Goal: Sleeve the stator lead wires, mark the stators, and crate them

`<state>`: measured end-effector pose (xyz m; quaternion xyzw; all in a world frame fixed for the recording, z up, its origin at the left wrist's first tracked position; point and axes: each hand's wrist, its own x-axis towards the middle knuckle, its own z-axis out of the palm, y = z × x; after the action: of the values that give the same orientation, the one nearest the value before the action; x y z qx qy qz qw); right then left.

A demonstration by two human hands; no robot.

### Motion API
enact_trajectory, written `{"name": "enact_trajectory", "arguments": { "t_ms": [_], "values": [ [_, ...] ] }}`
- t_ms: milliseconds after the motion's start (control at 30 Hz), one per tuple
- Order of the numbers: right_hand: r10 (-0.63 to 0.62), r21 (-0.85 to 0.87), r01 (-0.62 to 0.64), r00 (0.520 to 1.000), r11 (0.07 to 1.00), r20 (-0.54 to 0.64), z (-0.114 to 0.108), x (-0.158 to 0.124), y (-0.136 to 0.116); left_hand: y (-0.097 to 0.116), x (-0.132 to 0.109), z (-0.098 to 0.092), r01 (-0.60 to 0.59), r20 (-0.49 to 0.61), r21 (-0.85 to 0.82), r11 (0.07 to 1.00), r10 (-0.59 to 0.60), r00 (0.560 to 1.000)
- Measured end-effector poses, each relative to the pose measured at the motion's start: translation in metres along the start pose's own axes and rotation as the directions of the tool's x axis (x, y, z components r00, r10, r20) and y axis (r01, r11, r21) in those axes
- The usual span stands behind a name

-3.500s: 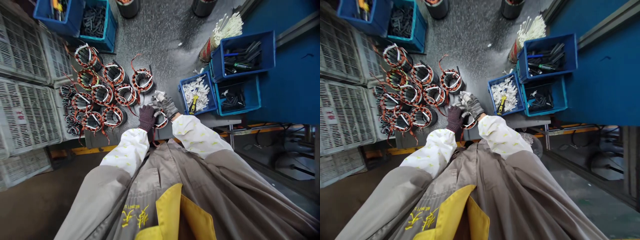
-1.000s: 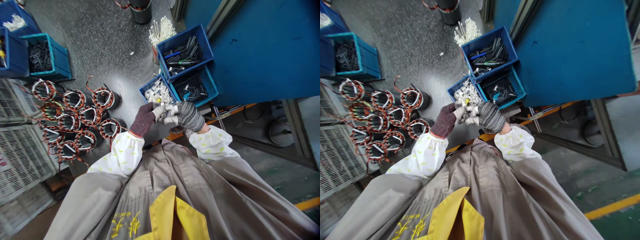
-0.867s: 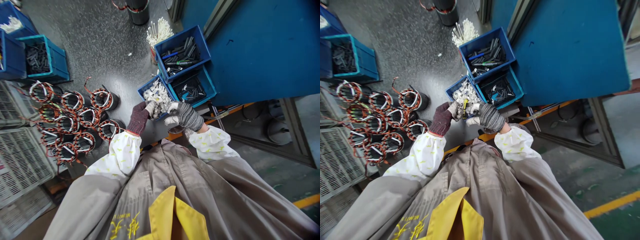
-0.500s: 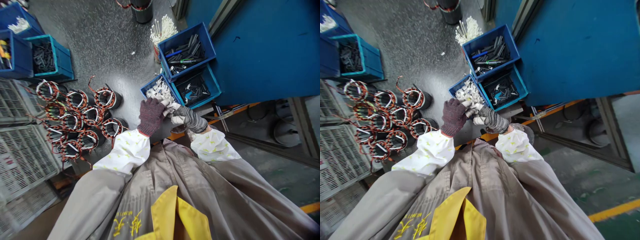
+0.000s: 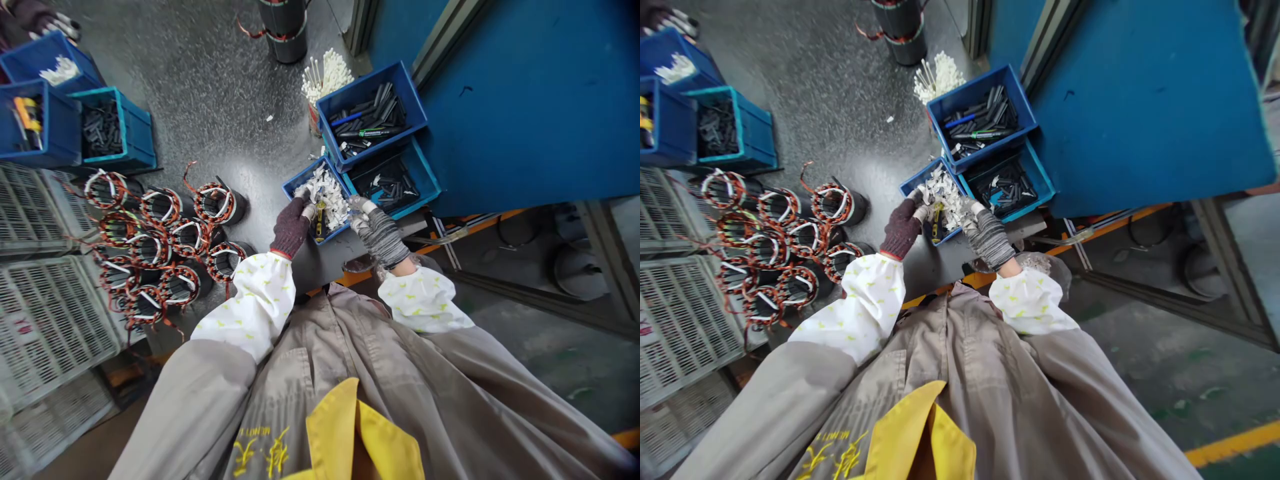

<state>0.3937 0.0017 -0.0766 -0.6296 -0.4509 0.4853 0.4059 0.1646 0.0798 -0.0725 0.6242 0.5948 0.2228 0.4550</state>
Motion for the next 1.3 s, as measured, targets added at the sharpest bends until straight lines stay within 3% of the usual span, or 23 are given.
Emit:
{"name": "enact_trajectory", "arguments": {
  "t_ms": [133, 300, 433, 567, 667, 767, 833, 967, 1067, 1133, 1233, 1300],
  "values": [
    [0.037, 0.08, -0.035, 0.999, 0.996, -0.015, 0.016, 0.0, -0.009, 0.006, 0.0, -0.003, 0.029, -0.018, -0.203, 0.979, -0.034, 0.999],
    [-0.081, 0.122, 0.063, 0.986, 0.991, 0.145, 0.039, 0.015, -0.023, 0.011, -0.006, -0.006, 0.131, 0.007, -0.347, 0.928, -0.137, 0.991],
    [-0.066, 0.123, 0.061, 0.997, 0.99, 0.033, 0.045, 0.038, -0.021, 0.008, -0.009, -0.005, 0.218, 0.03, -0.378, 0.9, -0.223, 0.974],
    [-0.013, 0.161, 0.023, 0.998, 0.987, -0.062, 0.045, 0.047, -0.019, 0.005, -0.01, -0.005, 0.246, 0.077, -0.428, 0.87, -0.235, 0.969],
    [-0.022, 0.154, 0.032, 0.998, 0.988, -0.064, 0.05, 0.048, -0.028, 0.001, -0.012, -0.006, 0.254, 0.126, -0.422, 0.87, -0.221, 0.967],
    [-0.124, 0.048, 0.122, 0.991, 0.991, 0.042, 0.054, 0.053, -0.041, -0.003, -0.017, -0.009, 0.24, 0.171, -0.392, 0.888, -0.186, 0.968],
    [-0.165, -0.118, 0.176, 0.982, 0.977, 0.098, 0.05, 0.058, -0.046, -0.002, -0.024, -0.014, 0.207, 0.184, -0.363, 0.909, -0.148, 0.972],
    [-0.15, -0.418, 0.155, 0.988, 0.895, 0.045, 0.031, 0.069, -0.041, 0.012, -0.037, -0.029, 0.108, 0.175, -0.122, 0.987, -0.086, 0.981],
    [-0.133, -0.373, 0.169, 0.984, 0.912, 0.12, 0.017, 0.068, -0.029, 0.021, -0.044, -0.037, 0.108, 0.145, 0.142, 0.984, -0.128, 0.981],
    [-0.116, -0.298, 0.153, 0.983, 0.942, 0.139, 0.008, 0.064, -0.024, 0.022, -0.051, -0.041, 0.156, 0.099, 0.226, 0.962, -0.182, 0.978],
    [-0.107, -0.317, 0.118, 0.993, 0.941, 0.05, -0.01, 0.063, -0.03, 0.017, -0.068, -0.043, 0.187, 0.006, 0.197, 0.962, -0.192, 0.981],
    [-0.156, -0.456, 0.125, 0.987, 0.881, -0.031, -0.025, 0.071, -0.046, 0.011, -0.086, -0.044, 0.172, -0.038, 0.147, 0.974, -0.168, 0.985]
  ]
}}
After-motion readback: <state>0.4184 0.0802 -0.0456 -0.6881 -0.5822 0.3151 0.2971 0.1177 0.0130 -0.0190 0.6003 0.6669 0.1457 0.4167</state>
